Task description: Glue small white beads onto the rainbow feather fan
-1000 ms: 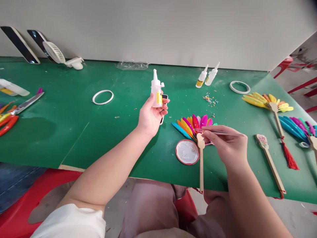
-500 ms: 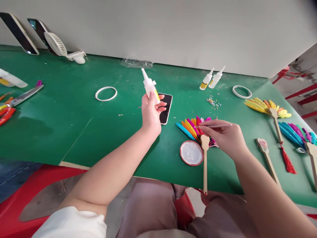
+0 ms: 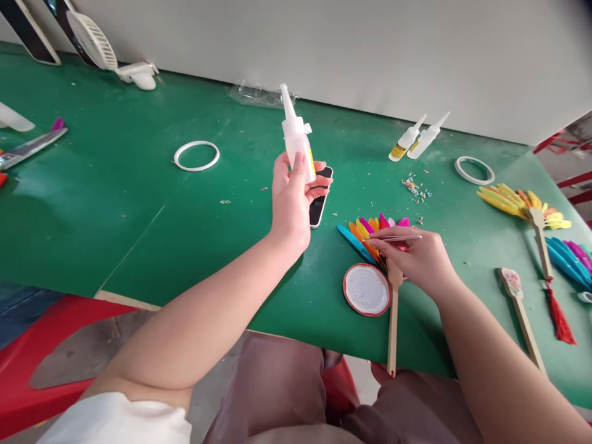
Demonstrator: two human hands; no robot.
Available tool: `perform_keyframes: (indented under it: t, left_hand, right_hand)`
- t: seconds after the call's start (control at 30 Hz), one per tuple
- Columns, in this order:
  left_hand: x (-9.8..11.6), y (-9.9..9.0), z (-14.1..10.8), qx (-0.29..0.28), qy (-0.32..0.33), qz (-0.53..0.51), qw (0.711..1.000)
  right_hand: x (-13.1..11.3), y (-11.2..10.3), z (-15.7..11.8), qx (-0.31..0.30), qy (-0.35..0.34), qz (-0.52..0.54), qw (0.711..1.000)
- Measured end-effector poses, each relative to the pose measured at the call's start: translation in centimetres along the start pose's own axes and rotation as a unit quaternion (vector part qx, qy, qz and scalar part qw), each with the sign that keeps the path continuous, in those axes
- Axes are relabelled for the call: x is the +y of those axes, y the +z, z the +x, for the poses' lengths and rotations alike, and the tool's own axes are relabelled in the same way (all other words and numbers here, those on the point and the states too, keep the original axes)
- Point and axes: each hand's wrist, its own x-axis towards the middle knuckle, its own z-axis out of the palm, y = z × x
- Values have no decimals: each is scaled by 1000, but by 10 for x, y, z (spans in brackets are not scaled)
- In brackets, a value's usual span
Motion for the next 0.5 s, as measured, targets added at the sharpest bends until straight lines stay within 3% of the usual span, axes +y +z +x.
perform_keyframes:
  t: [0.5]
  left_hand:
    - [1, 1, -2, -24, -17, 1, 1000]
  right_hand:
    - [1, 0, 1, -14, 18, -22, 999]
